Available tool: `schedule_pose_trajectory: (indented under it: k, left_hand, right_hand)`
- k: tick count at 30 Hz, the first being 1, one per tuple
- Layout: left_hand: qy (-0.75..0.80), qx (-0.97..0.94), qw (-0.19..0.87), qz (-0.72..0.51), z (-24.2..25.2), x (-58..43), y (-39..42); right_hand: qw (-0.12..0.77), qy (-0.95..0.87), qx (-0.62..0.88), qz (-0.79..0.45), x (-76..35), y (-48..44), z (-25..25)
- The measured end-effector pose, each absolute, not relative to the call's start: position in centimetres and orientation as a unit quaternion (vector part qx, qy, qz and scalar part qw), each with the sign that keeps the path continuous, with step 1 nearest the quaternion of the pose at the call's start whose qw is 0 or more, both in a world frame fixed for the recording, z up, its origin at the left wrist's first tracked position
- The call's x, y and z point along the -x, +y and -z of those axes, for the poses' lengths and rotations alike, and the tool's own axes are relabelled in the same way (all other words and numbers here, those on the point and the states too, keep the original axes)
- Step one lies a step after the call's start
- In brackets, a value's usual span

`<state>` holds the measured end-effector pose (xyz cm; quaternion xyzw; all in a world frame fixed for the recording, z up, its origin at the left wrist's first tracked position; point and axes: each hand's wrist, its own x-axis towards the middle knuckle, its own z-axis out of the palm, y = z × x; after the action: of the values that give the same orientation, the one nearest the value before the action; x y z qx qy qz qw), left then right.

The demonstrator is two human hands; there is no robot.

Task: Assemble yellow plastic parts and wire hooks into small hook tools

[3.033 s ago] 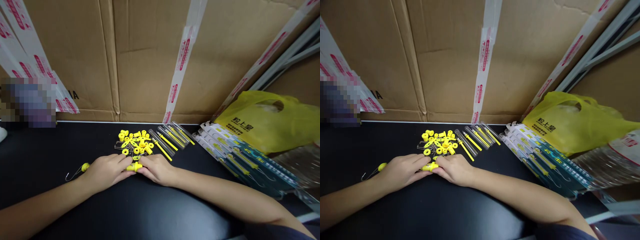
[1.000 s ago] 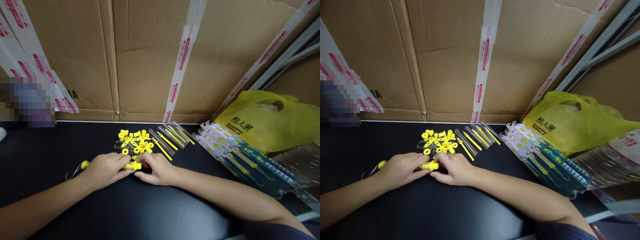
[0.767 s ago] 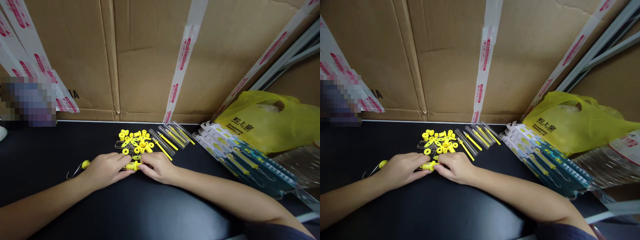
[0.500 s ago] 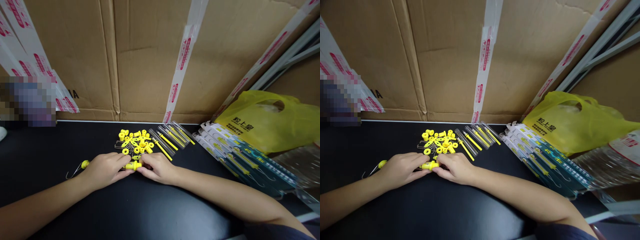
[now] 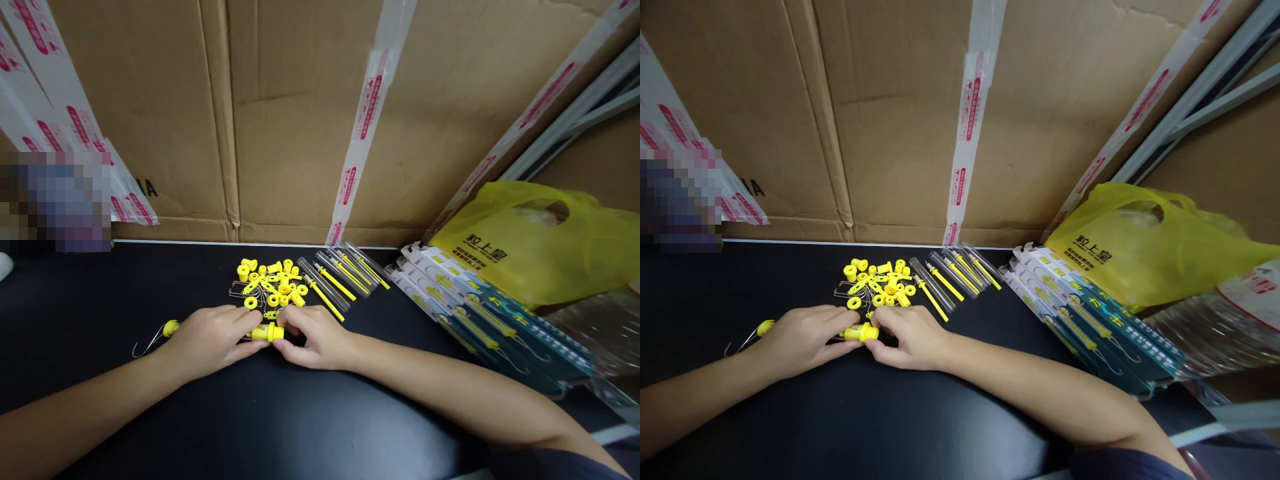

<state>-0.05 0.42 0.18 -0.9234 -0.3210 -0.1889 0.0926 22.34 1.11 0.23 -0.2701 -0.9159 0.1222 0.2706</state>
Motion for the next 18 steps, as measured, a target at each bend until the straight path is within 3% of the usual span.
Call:
schedule_pose_trajectory:
  k: [18]
  left_hand:
    - [-0.324, 0.925, 0.095, 0.174, 0.05, 0.1, 0.55]
  right_hand:
    - [0.245, -0.928, 0.267, -0.089, -22.33, 1.2, -0.17]
